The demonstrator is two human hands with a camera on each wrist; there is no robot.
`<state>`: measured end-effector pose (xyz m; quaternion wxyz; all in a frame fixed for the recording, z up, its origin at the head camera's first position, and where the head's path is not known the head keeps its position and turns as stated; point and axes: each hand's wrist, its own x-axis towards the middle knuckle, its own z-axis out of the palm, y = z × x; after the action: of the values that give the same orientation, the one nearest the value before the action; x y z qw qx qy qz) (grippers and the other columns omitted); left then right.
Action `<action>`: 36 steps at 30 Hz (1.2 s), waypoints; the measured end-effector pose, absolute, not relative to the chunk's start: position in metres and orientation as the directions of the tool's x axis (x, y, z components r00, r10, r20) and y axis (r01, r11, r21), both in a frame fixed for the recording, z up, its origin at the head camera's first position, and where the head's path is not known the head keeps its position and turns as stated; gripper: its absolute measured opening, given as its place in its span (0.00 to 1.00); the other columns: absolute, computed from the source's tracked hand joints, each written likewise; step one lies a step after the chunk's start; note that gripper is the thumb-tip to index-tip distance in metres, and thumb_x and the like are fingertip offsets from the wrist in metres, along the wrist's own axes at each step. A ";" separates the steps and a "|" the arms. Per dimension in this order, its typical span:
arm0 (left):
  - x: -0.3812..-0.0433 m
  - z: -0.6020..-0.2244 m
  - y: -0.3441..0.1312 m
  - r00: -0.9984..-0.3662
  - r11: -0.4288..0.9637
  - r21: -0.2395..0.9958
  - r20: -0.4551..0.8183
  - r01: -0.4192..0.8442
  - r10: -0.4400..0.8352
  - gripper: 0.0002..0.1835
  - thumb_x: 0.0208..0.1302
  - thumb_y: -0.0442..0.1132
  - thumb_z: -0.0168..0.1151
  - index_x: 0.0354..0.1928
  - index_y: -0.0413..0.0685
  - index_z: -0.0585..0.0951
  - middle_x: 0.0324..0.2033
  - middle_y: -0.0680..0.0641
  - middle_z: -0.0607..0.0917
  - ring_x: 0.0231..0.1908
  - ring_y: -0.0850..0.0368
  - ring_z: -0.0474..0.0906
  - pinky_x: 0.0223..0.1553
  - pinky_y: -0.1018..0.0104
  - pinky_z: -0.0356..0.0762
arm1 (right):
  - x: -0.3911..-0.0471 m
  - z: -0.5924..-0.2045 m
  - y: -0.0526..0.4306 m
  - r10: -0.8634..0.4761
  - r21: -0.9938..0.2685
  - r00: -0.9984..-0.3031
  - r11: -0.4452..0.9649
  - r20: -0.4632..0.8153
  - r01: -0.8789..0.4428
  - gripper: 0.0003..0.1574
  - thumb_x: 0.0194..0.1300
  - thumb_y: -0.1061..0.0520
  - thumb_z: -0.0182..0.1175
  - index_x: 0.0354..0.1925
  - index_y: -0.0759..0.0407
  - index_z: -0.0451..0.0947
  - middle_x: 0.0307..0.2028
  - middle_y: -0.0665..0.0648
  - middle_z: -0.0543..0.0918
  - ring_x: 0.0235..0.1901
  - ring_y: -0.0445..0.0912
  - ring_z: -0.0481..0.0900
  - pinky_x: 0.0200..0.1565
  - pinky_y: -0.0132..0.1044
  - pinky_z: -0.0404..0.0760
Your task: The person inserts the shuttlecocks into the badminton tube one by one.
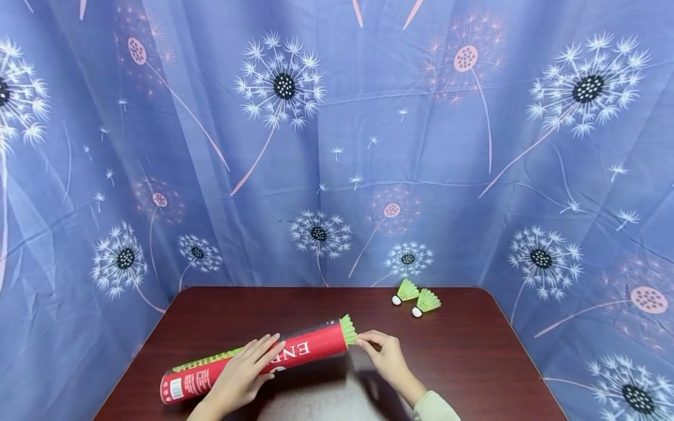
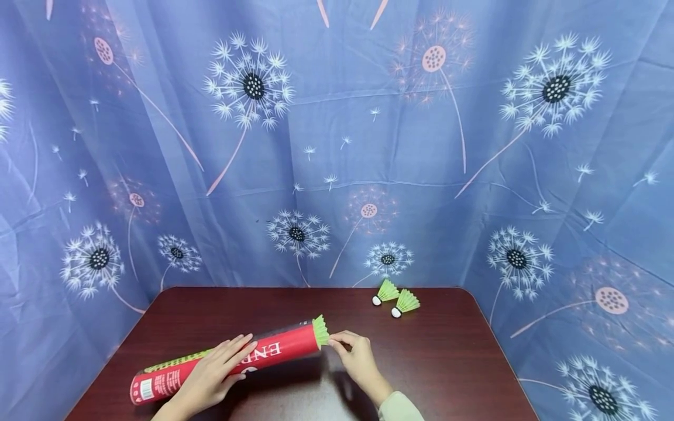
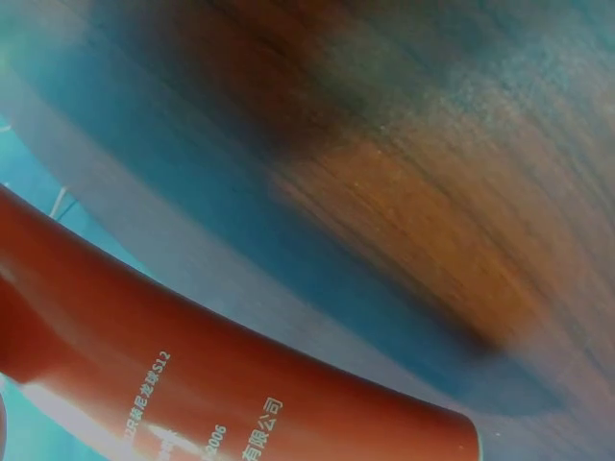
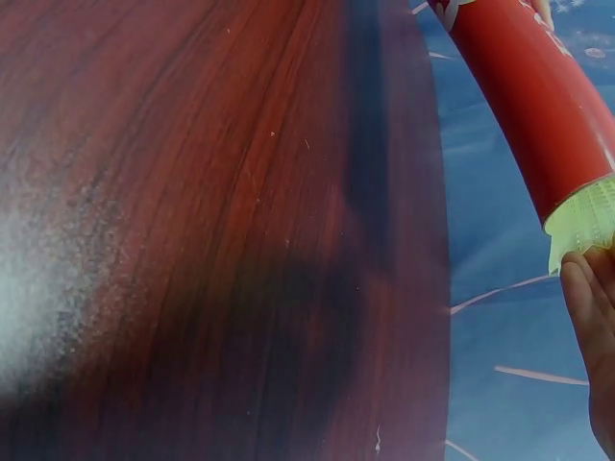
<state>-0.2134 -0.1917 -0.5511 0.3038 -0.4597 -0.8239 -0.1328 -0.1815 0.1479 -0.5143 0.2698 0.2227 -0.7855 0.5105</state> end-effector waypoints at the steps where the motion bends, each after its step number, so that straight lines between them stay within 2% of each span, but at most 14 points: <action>1: -0.213 -0.551 -0.192 -0.393 0.544 -0.061 0.625 0.837 0.675 0.29 0.75 0.55 0.37 0.66 0.46 0.72 0.64 0.43 0.72 0.58 0.42 0.74 0.69 0.63 0.54 | -0.181 -0.514 0.147 -0.074 -0.678 -0.754 0.387 0.653 -0.625 0.05 0.51 0.75 0.66 0.29 0.71 0.83 0.27 0.65 0.85 0.26 0.49 0.83 0.27 0.29 0.80; 4: -0.212 -0.552 -0.193 -0.395 0.542 -0.055 0.623 0.838 0.675 0.26 0.72 0.51 0.50 0.66 0.46 0.72 0.64 0.44 0.72 0.60 0.45 0.72 0.68 0.62 0.57 | -0.181 -0.513 0.146 -0.069 -0.681 -0.760 0.397 0.647 -0.616 0.06 0.50 0.76 0.66 0.29 0.71 0.83 0.27 0.65 0.85 0.25 0.50 0.83 0.27 0.30 0.81; 7: -0.211 -0.553 -0.194 -0.400 0.534 -0.043 0.612 0.844 0.682 0.32 0.59 0.44 0.65 0.66 0.46 0.72 0.65 0.43 0.72 0.62 0.46 0.71 0.70 0.64 0.52 | -0.183 -0.514 0.144 -0.056 -0.689 -0.765 0.396 0.642 -0.607 0.07 0.50 0.76 0.66 0.30 0.71 0.84 0.27 0.64 0.85 0.25 0.51 0.83 0.27 0.31 0.81; 9: -0.211 -0.554 -0.194 -0.398 0.529 -0.042 0.608 0.848 0.687 0.37 0.50 0.41 0.70 0.66 0.45 0.72 0.65 0.43 0.72 0.62 0.46 0.70 0.71 0.66 0.48 | -0.186 -0.518 0.144 -0.043 -0.694 -0.767 0.395 0.640 -0.602 0.08 0.49 0.77 0.66 0.29 0.71 0.84 0.26 0.63 0.85 0.24 0.50 0.83 0.26 0.30 0.81; 11: -0.211 -0.555 -0.193 -0.396 0.527 -0.043 0.607 0.849 0.688 0.39 0.48 0.40 0.71 0.66 0.45 0.71 0.65 0.43 0.72 0.62 0.46 0.70 0.71 0.66 0.48 | -0.191 -0.526 0.143 -0.028 -0.698 -0.769 0.399 0.639 -0.595 0.09 0.49 0.77 0.67 0.29 0.69 0.85 0.26 0.61 0.85 0.24 0.46 0.83 0.26 0.28 0.80; 16: -0.212 -0.555 -0.193 -0.396 0.534 -0.052 0.612 0.844 0.685 0.39 0.48 0.40 0.71 0.66 0.45 0.72 0.65 0.43 0.71 0.62 0.46 0.71 0.70 0.64 0.52 | -0.204 -0.549 0.144 -0.045 -0.690 -0.763 0.398 0.644 -0.605 0.06 0.52 0.71 0.68 0.30 0.64 0.86 0.27 0.55 0.86 0.26 0.34 0.79 0.27 0.24 0.79; 18: -0.213 -0.555 -0.193 -0.400 0.542 -0.057 0.612 0.838 0.683 0.34 0.57 0.43 0.67 0.66 0.46 0.72 0.65 0.43 0.72 0.62 0.46 0.71 0.69 0.63 0.54 | -0.206 -0.552 0.143 -0.062 -0.687 -0.760 0.384 0.647 -0.616 0.05 0.53 0.70 0.68 0.31 0.63 0.86 0.27 0.55 0.86 0.27 0.34 0.79 0.27 0.24 0.79; 22: -0.213 -0.557 -0.193 -0.405 0.550 -0.061 0.611 0.833 0.681 0.30 0.64 0.47 0.62 0.66 0.46 0.72 0.65 0.44 0.71 0.62 0.46 0.71 0.69 0.63 0.55 | -0.206 -0.551 0.140 -0.072 -0.684 -0.758 0.382 0.649 -0.622 0.04 0.54 0.68 0.68 0.30 0.62 0.86 0.27 0.56 0.86 0.27 0.34 0.80 0.27 0.24 0.79; 28: -0.213 -0.558 -0.193 -0.402 0.545 -0.057 0.611 0.837 0.682 0.37 0.52 0.42 0.70 0.66 0.46 0.71 0.65 0.43 0.71 0.62 0.46 0.70 0.71 0.65 0.48 | -0.206 -0.552 0.135 -0.071 -0.685 -0.761 0.388 0.645 -0.617 0.04 0.54 0.68 0.68 0.30 0.62 0.86 0.26 0.57 0.86 0.27 0.33 0.79 0.27 0.24 0.79; 30: -0.213 -0.558 -0.192 -0.395 0.540 -0.059 0.616 0.840 0.681 0.36 0.52 0.41 0.69 0.66 0.45 0.72 0.65 0.43 0.72 0.62 0.46 0.71 0.71 0.66 0.45 | -0.206 -0.552 0.134 -0.076 -0.692 -0.769 0.386 0.635 -0.610 0.04 0.54 0.69 0.68 0.30 0.63 0.87 0.27 0.56 0.86 0.27 0.33 0.79 0.27 0.24 0.79; 33: -0.214 -0.558 -0.191 -0.389 0.540 -0.066 0.622 0.839 0.679 0.28 0.65 0.46 0.60 0.66 0.46 0.72 0.64 0.43 0.72 0.62 0.46 0.71 0.70 0.64 0.50 | -0.207 -0.553 0.132 -0.084 -0.688 -0.769 0.393 0.634 -0.610 0.04 0.55 0.68 0.68 0.30 0.63 0.87 0.27 0.56 0.86 0.27 0.33 0.80 0.27 0.24 0.79; 36: -0.215 -0.558 -0.191 -0.394 0.551 -0.073 0.623 0.831 0.676 0.26 0.74 0.52 0.43 0.66 0.47 0.72 0.64 0.44 0.72 0.62 0.46 0.71 0.66 0.60 0.60 | -0.209 -0.553 0.130 -0.092 -0.665 -0.754 0.413 0.650 -0.623 0.05 0.53 0.69 0.68 0.30 0.62 0.87 0.27 0.55 0.86 0.28 0.34 0.80 0.28 0.23 0.79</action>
<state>-0.2146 -0.1905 -0.5583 0.3075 -0.4567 -0.8252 -0.1260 -0.2089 0.1303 -0.5533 0.2691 0.2243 -0.7961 0.4934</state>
